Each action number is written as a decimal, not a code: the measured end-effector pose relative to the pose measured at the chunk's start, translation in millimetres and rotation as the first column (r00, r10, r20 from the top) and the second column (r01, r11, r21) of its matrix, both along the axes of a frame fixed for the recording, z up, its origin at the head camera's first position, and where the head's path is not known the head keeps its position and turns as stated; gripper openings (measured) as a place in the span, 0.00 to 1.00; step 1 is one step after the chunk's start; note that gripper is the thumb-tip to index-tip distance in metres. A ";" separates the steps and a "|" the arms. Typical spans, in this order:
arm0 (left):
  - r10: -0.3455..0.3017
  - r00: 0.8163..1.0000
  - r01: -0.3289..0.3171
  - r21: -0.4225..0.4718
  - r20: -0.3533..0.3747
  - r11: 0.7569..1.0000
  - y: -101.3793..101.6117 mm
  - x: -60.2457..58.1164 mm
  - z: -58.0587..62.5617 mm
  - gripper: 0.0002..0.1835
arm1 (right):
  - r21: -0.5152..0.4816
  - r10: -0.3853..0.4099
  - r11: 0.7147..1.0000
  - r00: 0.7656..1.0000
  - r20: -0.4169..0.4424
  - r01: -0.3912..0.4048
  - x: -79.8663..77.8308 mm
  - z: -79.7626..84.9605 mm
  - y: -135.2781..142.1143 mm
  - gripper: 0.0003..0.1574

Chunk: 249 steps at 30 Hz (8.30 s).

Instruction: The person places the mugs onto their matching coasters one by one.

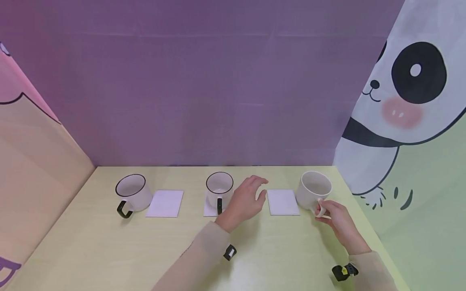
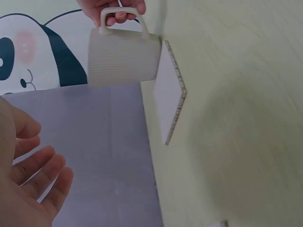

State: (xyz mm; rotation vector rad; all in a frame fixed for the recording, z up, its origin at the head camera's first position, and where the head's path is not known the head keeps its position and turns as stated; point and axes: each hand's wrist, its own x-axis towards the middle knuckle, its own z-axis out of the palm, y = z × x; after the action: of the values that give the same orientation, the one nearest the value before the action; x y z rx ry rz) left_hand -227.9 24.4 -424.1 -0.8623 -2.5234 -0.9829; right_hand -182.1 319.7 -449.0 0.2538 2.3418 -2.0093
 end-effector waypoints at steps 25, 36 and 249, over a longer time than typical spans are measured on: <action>0.036 0.989 0.006 -0.291 0.140 0.957 24.3 -25.7 -45.2 0.21 | 0.015 -0.009 1.000 1.000 0.017 0.009 -2.0 -0.2 0.7 0.20; 0.070 0.974 0.042 -0.471 0.217 0.881 33.7 -31.6 -59.9 0.25 | 0.005 -0.013 1.000 1.000 0.013 0.013 -1.7 -0.7 0.0 0.19; -0.148 0.984 0.058 -0.608 -0.098 0.792 -58.7 37.0 44.3 0.10 | 0.196 -0.118 0.970 0.984 -0.131 0.143 -3.8 -7.3 -98.0 0.21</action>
State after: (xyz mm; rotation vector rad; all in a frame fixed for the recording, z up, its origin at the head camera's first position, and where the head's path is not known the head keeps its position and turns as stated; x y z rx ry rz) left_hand -190.9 -34.3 -379.8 -1.1984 -2.7093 -0.0917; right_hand -185.9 221.7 -456.3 0.3128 2.6779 -1.8836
